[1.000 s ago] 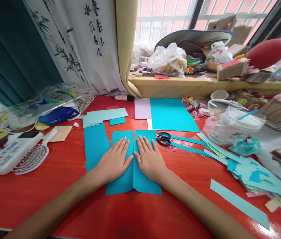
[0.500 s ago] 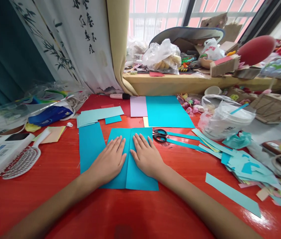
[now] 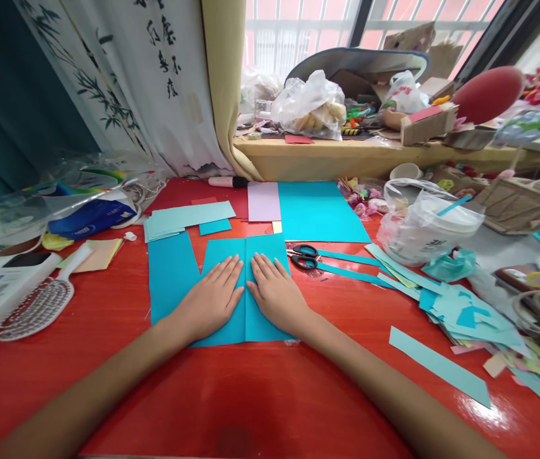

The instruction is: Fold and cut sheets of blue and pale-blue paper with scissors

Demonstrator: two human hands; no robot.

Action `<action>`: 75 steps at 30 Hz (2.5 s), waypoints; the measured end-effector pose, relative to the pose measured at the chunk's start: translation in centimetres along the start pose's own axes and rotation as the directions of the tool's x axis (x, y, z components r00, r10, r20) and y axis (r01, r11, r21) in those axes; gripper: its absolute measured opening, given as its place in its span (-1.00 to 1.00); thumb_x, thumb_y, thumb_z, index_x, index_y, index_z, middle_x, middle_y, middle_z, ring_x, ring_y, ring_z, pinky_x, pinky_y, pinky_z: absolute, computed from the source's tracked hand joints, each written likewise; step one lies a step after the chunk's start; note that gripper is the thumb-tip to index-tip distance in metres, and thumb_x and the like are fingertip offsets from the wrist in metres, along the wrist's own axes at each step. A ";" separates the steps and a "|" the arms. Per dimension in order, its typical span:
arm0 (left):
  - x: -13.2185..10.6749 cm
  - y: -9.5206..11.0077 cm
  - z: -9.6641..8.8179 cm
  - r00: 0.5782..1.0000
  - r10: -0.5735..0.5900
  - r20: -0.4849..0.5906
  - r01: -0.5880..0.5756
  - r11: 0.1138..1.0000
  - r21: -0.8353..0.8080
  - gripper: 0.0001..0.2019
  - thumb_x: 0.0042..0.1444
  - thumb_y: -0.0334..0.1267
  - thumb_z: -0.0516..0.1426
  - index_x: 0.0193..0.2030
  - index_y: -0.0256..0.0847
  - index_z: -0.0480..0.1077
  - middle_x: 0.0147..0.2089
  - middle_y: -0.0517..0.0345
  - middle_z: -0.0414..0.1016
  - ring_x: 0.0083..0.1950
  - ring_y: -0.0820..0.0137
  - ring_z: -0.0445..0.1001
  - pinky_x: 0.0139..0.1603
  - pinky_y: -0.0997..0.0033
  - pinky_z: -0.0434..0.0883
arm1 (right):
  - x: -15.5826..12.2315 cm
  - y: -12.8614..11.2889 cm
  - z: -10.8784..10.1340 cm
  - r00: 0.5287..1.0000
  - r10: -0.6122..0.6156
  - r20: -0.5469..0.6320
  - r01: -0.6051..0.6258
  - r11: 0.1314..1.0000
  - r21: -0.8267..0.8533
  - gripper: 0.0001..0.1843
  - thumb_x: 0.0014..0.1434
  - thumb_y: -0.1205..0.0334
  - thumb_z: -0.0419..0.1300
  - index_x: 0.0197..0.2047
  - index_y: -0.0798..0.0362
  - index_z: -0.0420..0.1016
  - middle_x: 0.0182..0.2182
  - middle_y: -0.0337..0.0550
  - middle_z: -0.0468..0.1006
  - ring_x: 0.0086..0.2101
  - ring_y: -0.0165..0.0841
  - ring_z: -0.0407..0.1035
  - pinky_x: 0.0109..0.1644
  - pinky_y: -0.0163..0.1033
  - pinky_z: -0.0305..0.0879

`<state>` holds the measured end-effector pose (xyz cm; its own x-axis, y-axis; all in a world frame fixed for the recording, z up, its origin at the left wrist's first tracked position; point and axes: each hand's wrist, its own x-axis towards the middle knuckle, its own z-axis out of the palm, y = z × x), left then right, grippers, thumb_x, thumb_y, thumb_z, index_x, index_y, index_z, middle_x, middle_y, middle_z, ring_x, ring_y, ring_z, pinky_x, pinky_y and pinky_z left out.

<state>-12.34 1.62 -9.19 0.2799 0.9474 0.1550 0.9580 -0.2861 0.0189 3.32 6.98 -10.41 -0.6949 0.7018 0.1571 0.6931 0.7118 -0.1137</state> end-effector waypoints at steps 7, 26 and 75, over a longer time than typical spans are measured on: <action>0.0 0.4 0.3 0.999 -0.022 -0.026 0.022 1.000 -0.001 -0.47 0.25 -0.14 -0.25 0.26 -0.45 0.01 0.32 -0.14 -0.05 0.33 0.21 -0.08 0.29 0.13 0.06 | 0.0 -0.4 -0.2 1.000 0.025 -0.009 -0.025 0.998 -0.054 -0.44 0.31 0.13 -0.30 0.27 0.24 0.00 0.26 -0.05 -0.03 0.23 -0.27 -0.15 0.27 -0.05 -0.17; 0.0 2.2 0.4 0.986 -0.162 -0.045 0.163 0.986 0.026 -0.48 0.23 -0.17 -0.22 0.24 -0.46 0.06 0.30 -0.11 0.03 0.32 0.15 -0.04 0.26 0.10 0.10 | -0.2 -0.5 -0.4 0.999 0.035 0.004 -0.035 0.998 -0.057 -0.45 0.30 0.15 -0.30 0.28 0.22 -0.02 0.26 -0.07 -0.05 0.24 -0.28 -0.18 0.28 -0.06 -0.18; -0.6 2.6 0.3 0.987 -0.155 0.034 0.156 0.987 -0.036 -0.38 0.21 -0.04 -0.22 0.27 -0.50 -0.03 0.34 -0.16 -0.13 0.35 0.17 -0.17 0.31 0.14 -0.03 | -0.7 1.2 -0.3 0.995 -0.099 0.004 0.099 0.995 -0.026 -0.39 0.29 0.02 -0.35 0.30 0.18 -0.10 0.28 -0.10 -0.09 0.25 -0.35 -0.23 0.28 -0.09 -0.21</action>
<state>-9.97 0.31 -9.55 0.1302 0.9847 0.1161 0.9871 -0.1398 0.0784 4.71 7.28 -10.37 -0.7606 0.6282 0.1640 0.6259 0.7766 -0.0720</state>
